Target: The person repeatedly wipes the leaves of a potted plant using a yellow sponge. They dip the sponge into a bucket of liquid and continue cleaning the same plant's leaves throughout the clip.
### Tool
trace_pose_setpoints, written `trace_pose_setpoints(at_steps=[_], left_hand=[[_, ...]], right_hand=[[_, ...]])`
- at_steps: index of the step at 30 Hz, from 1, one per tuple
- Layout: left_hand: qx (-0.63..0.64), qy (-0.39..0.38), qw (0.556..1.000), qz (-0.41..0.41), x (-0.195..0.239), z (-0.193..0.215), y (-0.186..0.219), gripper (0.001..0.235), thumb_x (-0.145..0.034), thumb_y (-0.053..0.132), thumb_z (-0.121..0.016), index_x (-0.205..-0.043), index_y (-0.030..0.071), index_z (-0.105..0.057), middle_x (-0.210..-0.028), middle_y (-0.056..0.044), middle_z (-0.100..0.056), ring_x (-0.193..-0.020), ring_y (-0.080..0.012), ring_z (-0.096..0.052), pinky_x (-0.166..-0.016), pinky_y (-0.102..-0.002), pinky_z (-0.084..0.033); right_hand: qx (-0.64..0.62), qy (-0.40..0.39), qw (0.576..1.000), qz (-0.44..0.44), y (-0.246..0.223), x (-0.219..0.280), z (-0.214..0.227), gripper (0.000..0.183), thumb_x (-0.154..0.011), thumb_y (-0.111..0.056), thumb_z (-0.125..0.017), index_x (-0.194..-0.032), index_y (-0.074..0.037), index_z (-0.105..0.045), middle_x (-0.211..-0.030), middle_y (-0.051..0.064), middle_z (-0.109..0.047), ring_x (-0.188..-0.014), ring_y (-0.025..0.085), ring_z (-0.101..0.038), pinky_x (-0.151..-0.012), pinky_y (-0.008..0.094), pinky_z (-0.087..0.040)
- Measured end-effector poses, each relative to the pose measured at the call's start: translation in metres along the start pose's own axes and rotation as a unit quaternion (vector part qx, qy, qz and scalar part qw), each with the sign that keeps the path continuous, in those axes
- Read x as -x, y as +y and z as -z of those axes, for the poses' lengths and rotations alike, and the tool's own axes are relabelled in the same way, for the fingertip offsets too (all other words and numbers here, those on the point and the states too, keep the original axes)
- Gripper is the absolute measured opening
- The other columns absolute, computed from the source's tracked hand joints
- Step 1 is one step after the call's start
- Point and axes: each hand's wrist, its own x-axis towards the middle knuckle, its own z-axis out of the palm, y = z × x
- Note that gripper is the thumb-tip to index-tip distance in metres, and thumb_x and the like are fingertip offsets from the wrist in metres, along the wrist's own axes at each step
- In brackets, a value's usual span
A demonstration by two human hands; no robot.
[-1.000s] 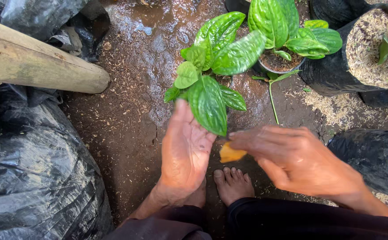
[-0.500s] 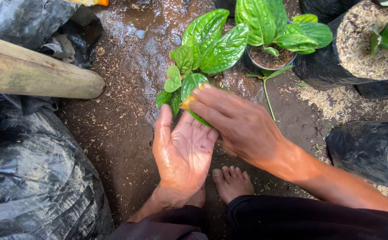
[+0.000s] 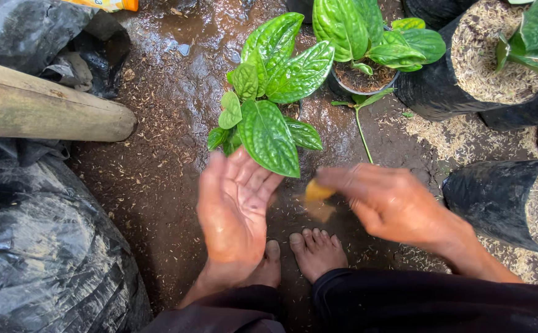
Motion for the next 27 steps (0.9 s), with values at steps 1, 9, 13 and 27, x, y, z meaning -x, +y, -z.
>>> trace_pose_setpoints(at_steps=[1,9,13,27], left_hand=[[-0.061,0.004,0.998,-0.006,-0.001,0.005,-0.009,0.063,-0.101,0.04,-0.05,-0.141,-0.008,-0.047,-0.138,-0.023,-0.059,-0.128,-0.0326,-0.058,-0.112,-0.049,-0.046],[0.006,0.043,0.998,0.043,-0.061,0.032,-0.074,0.021,-0.101,0.01,-0.06,-0.122,0.003,-0.061,-0.113,-0.009,-0.067,-0.103,-0.0245,-0.067,-0.1,-0.047,-0.054],[-0.018,0.069,0.994,0.077,-0.062,0.048,-0.07,0.023,-0.098,0.013,-0.061,-0.12,0.006,-0.061,-0.111,-0.009,-0.07,-0.097,-0.0218,-0.07,-0.094,-0.044,-0.057],[0.005,0.021,0.998,-0.064,-0.035,0.043,-0.064,0.038,-0.097,-0.002,-0.058,-0.134,0.004,-0.054,-0.126,-0.009,-0.065,-0.114,-0.0209,-0.067,-0.102,-0.045,-0.057]], right_hand=[[-0.004,0.035,0.999,-0.016,0.002,0.001,0.002,0.05,-0.079,0.004,-0.065,-0.127,-0.007,-0.069,-0.124,0.012,-0.074,-0.111,0.029,-0.074,-0.093,0.039,-0.06],[0.069,0.155,0.985,0.035,0.01,-0.044,0.004,0.041,-0.091,0.004,-0.069,-0.131,-0.005,-0.067,-0.132,0.016,-0.07,-0.12,0.033,-0.07,-0.102,0.04,-0.057],[0.075,0.137,0.986,0.065,0.016,-0.06,-0.003,0.043,-0.088,0.004,-0.07,-0.129,-0.006,-0.067,-0.128,0.015,-0.071,-0.117,0.033,-0.07,-0.097,0.041,-0.058],[0.083,0.078,0.981,0.159,0.02,-0.071,-0.039,0.064,-0.076,0.005,-0.068,-0.139,-0.005,-0.06,-0.144,0.015,-0.061,-0.133,0.036,-0.06,-0.11,0.043,-0.053]])
